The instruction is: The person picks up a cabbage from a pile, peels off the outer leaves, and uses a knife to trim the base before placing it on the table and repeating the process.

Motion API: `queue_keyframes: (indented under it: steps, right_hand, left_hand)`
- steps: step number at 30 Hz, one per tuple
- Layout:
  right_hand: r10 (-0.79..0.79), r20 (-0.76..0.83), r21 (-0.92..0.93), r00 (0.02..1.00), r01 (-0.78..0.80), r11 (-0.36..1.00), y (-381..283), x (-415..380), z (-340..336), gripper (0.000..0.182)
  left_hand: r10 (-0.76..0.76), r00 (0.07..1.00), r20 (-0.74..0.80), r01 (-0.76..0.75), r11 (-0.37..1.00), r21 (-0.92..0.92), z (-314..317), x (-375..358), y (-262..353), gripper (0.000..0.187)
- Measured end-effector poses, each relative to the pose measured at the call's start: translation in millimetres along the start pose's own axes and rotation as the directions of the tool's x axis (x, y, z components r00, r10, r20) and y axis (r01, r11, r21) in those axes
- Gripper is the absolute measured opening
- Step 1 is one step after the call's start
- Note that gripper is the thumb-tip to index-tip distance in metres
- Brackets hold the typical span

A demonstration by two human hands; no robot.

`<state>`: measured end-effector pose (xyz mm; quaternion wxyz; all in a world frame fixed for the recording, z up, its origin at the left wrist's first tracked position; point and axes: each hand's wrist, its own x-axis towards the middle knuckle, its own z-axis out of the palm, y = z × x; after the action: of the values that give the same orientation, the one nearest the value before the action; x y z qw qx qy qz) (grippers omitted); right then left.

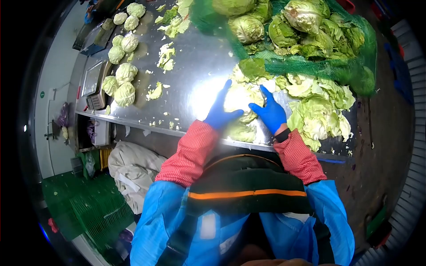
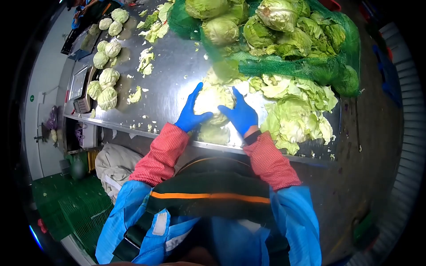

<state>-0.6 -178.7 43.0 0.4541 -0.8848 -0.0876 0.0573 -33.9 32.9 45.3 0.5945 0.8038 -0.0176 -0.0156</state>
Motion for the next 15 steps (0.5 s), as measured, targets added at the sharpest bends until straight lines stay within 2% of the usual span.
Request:
queue_keyframes:
  steps: [2,4,5,8,9,12,13,15]
  right_hand:
    - [0.107,0.08,0.126,0.991,-0.116,0.985,3.5,-0.1,1.2,0.054]
    - [0.315,0.192,0.334,0.93,-0.363,0.87,6.6,-4.4,-6.4,0.039]
    - [0.296,0.152,0.311,0.943,-0.33,0.891,6.9,-7.1,-6.7,0.031]
    - [0.219,-0.072,0.32,0.973,-0.186,0.929,14.2,-13.5,13.0,0.031]
    - [0.195,-0.132,0.29,0.972,-0.15,0.945,20.4,-13.4,17.7,0.029]
    - [0.156,-0.201,0.245,0.967,-0.105,0.964,31.1,-15.9,18.1,0.028]
    - [0.217,-0.175,0.302,0.96,-0.158,0.94,30.0,-16.3,18.4,0.027]
    - [0.319,-0.113,0.41,0.941,-0.249,0.878,23.6,-11.0,19.0,0.026]
  left_hand:
    - [-0.007,0.998,-0.06,0.01,0.999,0.043,-1.7,0.4,1.1,0.101]
    - [-0.011,0.984,-0.18,0.03,0.994,0.103,-4.0,-1.9,8.9,0.099]
    - [0.21,0.957,-0.199,-0.173,0.967,0.189,-2.9,3.1,12.3,0.094]
    - [0.295,0.955,-0.003,-0.248,0.81,0.532,14.7,12.9,12.6,0.091]
    - [0.155,0.986,-0.06,-0.095,0.822,0.562,24.2,10.1,27.1,0.09]
    - [-0.107,0.994,-0.008,0.098,0.879,0.466,11.3,23.8,45.7,0.096]
    - [-0.199,0.98,-0.025,0.195,0.912,0.362,6.2,27.7,45.0,0.097]
    - [-0.231,0.973,-0.022,0.23,0.948,0.219,-5.2,34.1,22.8,0.097]
